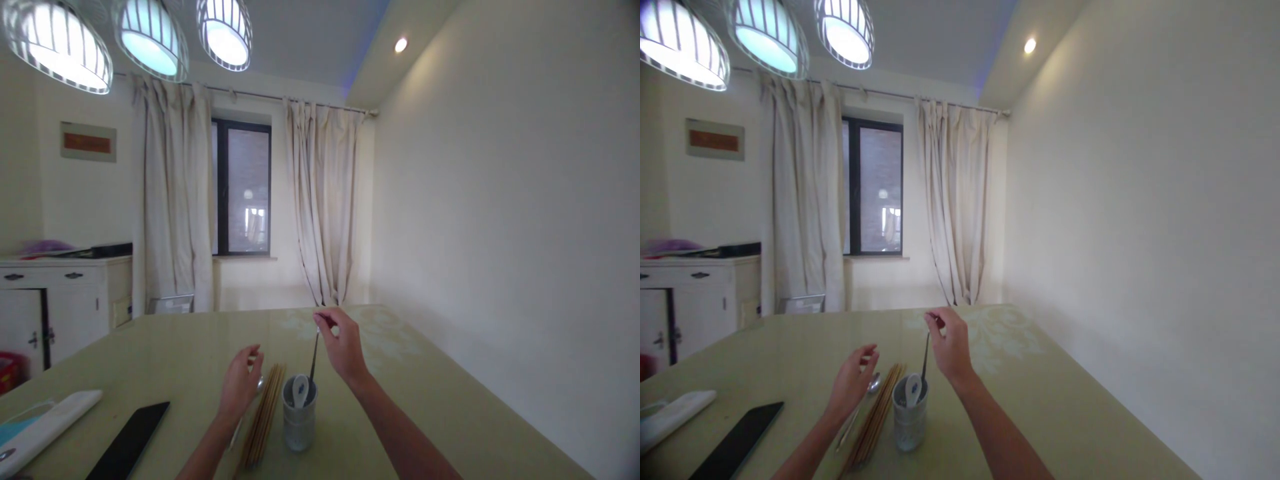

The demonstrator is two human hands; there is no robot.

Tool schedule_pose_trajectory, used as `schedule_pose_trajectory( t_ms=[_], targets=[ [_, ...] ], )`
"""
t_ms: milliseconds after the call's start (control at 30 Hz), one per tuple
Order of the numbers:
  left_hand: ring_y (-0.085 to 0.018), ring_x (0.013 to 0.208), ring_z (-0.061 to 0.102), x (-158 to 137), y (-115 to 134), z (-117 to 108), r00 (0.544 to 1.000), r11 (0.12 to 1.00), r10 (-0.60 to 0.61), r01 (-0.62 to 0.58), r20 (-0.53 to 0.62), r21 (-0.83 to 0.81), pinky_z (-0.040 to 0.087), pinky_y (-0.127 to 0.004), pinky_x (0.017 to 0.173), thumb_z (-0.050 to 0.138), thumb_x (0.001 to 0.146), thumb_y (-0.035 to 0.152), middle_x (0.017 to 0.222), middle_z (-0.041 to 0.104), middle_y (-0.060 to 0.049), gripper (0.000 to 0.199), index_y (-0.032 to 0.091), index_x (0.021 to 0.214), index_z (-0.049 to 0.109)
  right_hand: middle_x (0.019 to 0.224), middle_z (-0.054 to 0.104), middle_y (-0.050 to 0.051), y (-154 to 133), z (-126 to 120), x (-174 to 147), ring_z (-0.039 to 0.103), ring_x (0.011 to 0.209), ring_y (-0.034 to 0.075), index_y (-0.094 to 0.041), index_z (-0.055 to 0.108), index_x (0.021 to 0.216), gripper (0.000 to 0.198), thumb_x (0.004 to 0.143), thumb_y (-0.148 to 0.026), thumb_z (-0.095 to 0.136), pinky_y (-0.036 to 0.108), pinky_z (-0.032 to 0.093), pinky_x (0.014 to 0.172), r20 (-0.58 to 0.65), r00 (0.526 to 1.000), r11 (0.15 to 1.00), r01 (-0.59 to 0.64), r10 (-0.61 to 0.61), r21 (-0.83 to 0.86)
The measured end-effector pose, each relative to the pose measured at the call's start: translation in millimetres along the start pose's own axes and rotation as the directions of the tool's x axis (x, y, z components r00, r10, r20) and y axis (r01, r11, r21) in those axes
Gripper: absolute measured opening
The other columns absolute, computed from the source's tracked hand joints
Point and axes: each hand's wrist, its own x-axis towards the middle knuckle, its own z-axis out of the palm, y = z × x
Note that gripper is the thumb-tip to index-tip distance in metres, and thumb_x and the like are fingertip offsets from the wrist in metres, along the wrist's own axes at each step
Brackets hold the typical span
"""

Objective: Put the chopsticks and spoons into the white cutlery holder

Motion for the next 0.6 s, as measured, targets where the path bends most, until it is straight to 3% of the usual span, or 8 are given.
schedule_pose_trajectory(
  t_ms=[67,133,233,300,367,433,500,600],
  targets=[
    [-0.027,0.108,0.072,-11.2,39.0,-12.1,0.987,0.951,0.157,-0.16,-0.032,-0.265,0.055,-0.037,0.091,0.038,0.101,0.057,0.12,0.076,-0.015,0.056,0.016,0.129,0.065,0.087,0.078,0.005,-17.9,2.9,11.6,0.071,0.08,0.019,-0.02,0.078,0.092,0.02,0.098,-0.033,0.064,0.03,0.055,0.077,-0.005,1.0,0.999,0.025,-0.025,0.038],
    [-0.024,0.102,0.072,-26.9,75.2,-19.6,0.968,0.864,0.25,-0.231,-0.017,-0.447,0.054,-0.036,0.09,0.034,0.103,0.065,0.11,0.076,-0.01,0.061,0.019,0.126,0.065,0.088,0.078,0.004,-29.7,14.3,15.9,0.072,0.081,0.019,-0.02,0.079,0.093,0.019,0.098,-0.032,0.064,0.028,0.055,0.076,-0.005,1.0,0.994,0.015,-0.014,0.113],
    [-0.02,0.071,0.064,-44.0,97.7,-22.3,0.956,0.843,0.294,-0.25,0.019,-0.477,0.049,-0.031,0.068,0.035,0.102,0.068,0.076,0.067,-0.001,0.056,0.021,0.103,0.066,0.086,0.079,0.004,-31.3,35.2,9.5,0.072,0.079,0.018,-0.019,0.079,0.092,0.018,0.096,-0.031,0.066,0.027,0.055,0.073,0.03,0.999,0.977,-0.04,0.035,0.208],
    [-0.019,0.066,0.059,-43.0,84.1,-23.1,0.962,0.884,0.27,-0.266,-0.044,-0.384,0.046,-0.029,0.064,0.035,0.103,0.064,0.069,0.062,0.001,0.051,0.023,0.087,0.061,0.087,0.079,0.005,-19.9,42.4,-0.8,0.072,0.076,0.018,-0.018,0.079,0.098,0.018,0.095,-0.033,0.069,0.026,0.054,0.069,0.104,0.99,0.971,-0.111,0.09,0.211],
    [-0.02,0.07,0.062,-33.2,52.6,-25.2,0.974,0.943,0.198,-0.221,-0.113,-0.247,0.046,-0.03,0.067,0.033,0.104,0.055,0.073,0.065,-0.001,0.045,0.023,0.085,0.06,0.09,0.079,0.006,-0.1,41.3,-14.0,0.071,0.075,0.018,-0.018,0.078,0.108,0.023,0.092,-0.034,0.073,0.026,0.053,0.066,0.176,0.972,0.974,-0.179,0.154,0.137],
    [-0.022,0.076,0.067,-20.8,13.9,-26.0,0.989,0.995,0.069,-0.077,-0.127,-0.058,0.048,-0.032,0.072,0.035,0.103,0.039,0.08,0.072,-0.005,0.035,0.022,0.093,0.064,0.091,0.077,0.007,23.0,34.3,-28.8,0.07,0.076,0.019,-0.017,0.078,0.106,0.021,0.089,-0.031,0.075,0.027,0.052,0.066,0.206,0.959,0.98,-0.197,0.193,-0.001],
    [-0.025,0.081,0.073,-12.7,-22.1,-22.2,0.993,0.984,-0.069,0.084,-0.096,0.157,0.049,-0.032,0.073,0.039,0.101,0.026,0.087,0.077,-0.009,0.03,0.019,0.106,0.067,0.089,0.076,0.007,43.1,26.1,-43.3,0.07,0.077,0.02,-0.017,0.078,0.095,0.014,0.087,-0.028,0.078,0.028,0.051,0.067,0.24,0.936,0.965,-0.238,0.257,-0.109],
    [-0.026,0.094,0.076,-14.2,-58.4,-9.4,0.993,0.927,-0.083,0.109,-0.087,0.358,0.052,-0.032,0.079,0.036,0.103,0.021,0.106,0.079,-0.015,0.036,0.015,0.119,0.069,0.089,0.076,0.006,59.4,18.6,-61.1,0.069,0.078,0.02,-0.018,0.077,0.088,0.012,0.081,-0.025,0.084,0.029,0.051,0.069,0.297,0.892,0.937,-0.294,0.34,-0.188]
  ],
)
